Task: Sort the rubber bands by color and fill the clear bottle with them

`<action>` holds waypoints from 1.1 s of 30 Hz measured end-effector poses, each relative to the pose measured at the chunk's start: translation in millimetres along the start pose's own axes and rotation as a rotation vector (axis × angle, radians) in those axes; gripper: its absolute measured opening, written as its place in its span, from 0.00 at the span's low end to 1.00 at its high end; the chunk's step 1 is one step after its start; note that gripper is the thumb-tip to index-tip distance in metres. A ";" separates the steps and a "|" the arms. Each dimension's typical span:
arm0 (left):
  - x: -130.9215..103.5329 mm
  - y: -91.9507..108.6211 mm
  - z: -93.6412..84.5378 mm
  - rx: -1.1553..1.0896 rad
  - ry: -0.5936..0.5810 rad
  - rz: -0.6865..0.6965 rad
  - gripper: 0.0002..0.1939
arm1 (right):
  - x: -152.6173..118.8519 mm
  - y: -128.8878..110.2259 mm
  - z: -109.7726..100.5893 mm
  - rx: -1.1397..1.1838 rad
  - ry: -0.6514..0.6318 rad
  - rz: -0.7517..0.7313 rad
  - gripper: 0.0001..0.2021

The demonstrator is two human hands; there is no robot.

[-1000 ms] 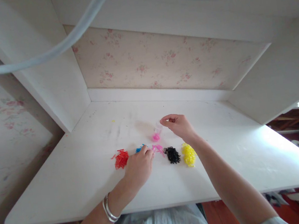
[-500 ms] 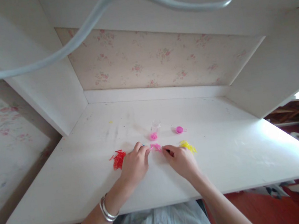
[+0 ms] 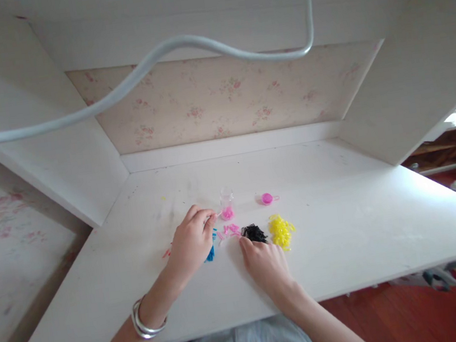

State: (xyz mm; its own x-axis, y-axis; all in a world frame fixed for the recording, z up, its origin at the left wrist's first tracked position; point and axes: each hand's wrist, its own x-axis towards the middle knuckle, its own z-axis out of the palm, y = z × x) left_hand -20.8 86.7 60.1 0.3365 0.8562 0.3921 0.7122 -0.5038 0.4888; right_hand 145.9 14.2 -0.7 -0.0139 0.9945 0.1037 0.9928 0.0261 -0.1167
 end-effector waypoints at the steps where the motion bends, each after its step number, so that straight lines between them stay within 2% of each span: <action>1: 5.2 2.8 -3.7 0.012 0.021 0.015 0.12 | -2.8 -0.8 1.6 0.005 0.012 -0.007 0.10; 6: 33.0 14.6 -15.3 0.106 0.107 0.074 0.13 | -17.6 -3.7 11.3 0.054 0.079 -0.048 0.10; 12: 52.1 20.6 -11.0 0.242 0.100 0.067 0.13 | -21.9 -1.7 13.1 0.148 0.129 -0.064 0.14; 20: 53.8 22.8 -3.9 0.365 0.017 0.054 0.14 | -21.1 0.1 15.8 0.197 0.148 -0.047 0.14; 26: 54.6 18.5 -3.4 0.326 -0.031 0.088 0.15 | -21.0 0.0 18.7 0.206 0.169 -0.041 0.15; 33: 45.1 7.6 -6.4 0.194 0.045 0.086 0.16 | -21.6 -0.3 19.4 0.222 0.179 -0.043 0.16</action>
State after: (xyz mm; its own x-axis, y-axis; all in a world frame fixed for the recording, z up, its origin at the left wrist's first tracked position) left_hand -4.2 120.8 86.5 0.3762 0.8030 0.4623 0.7888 -0.5393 0.2948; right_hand 143.6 -5.3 -22.1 -0.0147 0.9588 0.2838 0.9411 0.1091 -0.3199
